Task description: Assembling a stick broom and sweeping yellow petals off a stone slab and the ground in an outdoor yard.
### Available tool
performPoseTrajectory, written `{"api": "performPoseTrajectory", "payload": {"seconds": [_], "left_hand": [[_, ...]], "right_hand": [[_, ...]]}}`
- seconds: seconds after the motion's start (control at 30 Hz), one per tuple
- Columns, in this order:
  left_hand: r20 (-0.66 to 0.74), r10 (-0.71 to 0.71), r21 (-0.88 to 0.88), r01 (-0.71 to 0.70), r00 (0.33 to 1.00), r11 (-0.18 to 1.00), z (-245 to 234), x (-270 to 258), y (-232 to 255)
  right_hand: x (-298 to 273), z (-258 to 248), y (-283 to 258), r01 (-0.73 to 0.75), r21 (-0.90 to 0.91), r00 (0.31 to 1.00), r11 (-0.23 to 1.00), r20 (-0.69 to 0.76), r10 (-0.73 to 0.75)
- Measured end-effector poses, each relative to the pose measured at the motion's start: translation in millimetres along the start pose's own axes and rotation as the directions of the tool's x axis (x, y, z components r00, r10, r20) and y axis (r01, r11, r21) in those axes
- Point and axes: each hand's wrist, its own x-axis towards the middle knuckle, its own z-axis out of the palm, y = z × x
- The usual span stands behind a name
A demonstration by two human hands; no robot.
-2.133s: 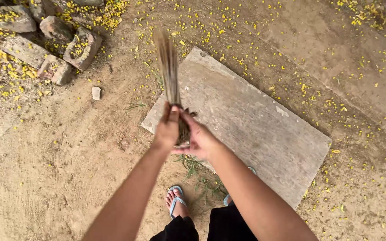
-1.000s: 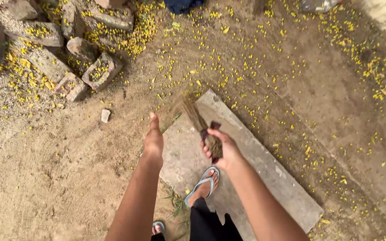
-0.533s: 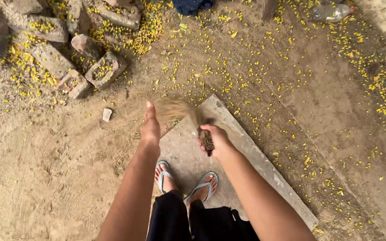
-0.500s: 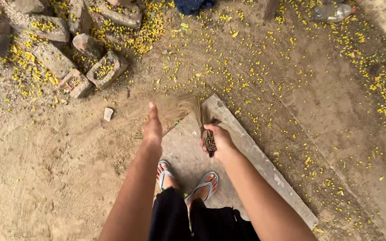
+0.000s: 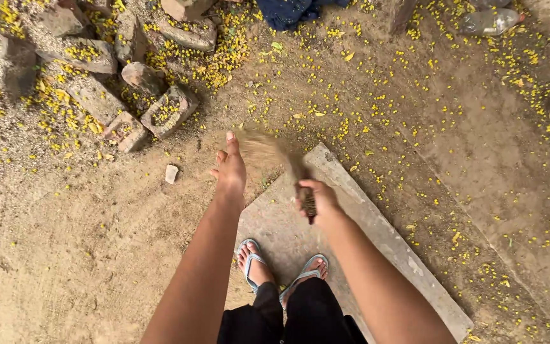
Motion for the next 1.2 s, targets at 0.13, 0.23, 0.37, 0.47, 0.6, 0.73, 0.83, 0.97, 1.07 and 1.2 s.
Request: {"api": "performPoseTrajectory", "payload": {"seconds": [0.13,0.23,0.37,0.47,0.6,0.73,0.83,0.97,1.07,1.2], "left_hand": [[-0.003,0.079,-0.130,-0.079,0.997,0.988,1.1,3.0,-9.6],[0.010,-0.031,-0.107,0.032,0.999,0.994,-3.7,-10.4,-5.8],[0.098,-0.014,-0.342,0.047,0.995,0.938,-5.9,6.1,-21.4],[0.052,0.063,-0.363,-0.040,0.997,0.931,-13.8,16.7,-23.3],[0.042,-0.044,-0.216,0.052,0.998,0.975,-21.1,8.1,-21.4],[-0.008,-0.024,-0.149,0.023,1.000,0.989,-15.2,2.8,-13.9],[0.062,-0.148,-0.131,0.155,0.987,0.979,-9.6,-1.0,-11.6],[0.221,-0.109,-0.089,0.132,0.969,0.987,-13.0,16.3,-20.0],[0.249,-0.011,-0.243,0.073,0.969,0.967,-17.7,42.4,-26.0],[0.143,0.004,-0.234,0.030,0.990,0.972,-22.0,81.4,-27.1]], "right_hand": [[-80.2,55.1,-12.2,0.120,0.077,0.990,0.990,-0.085,-0.113],[-102.6,112.2,-4.2,0.177,0.098,0.983,0.979,-0.065,-0.171],[-45.1,137.0,7.2,-0.005,0.070,0.957,0.998,0.289,-0.016],[-14.5,127.9,6.0,-0.003,-0.062,0.935,0.998,0.355,0.025],[24.9,62.8,25.0,0.040,0.099,0.999,0.994,-0.008,-0.040],[-27.6,98.1,16.1,0.176,0.151,0.973,0.973,-0.176,-0.149],[-57.1,136.5,16.3,0.328,0.077,0.940,0.942,-0.125,-0.317],[-32.3,151.5,15.8,0.494,-0.129,0.865,0.860,-0.029,-0.501],[-66.3,170.2,-32.7,0.364,-0.574,0.911,0.734,0.054,-0.409],[-67.3,165.6,-64.2,0.274,-0.901,0.942,0.336,0.180,-0.285]]}}
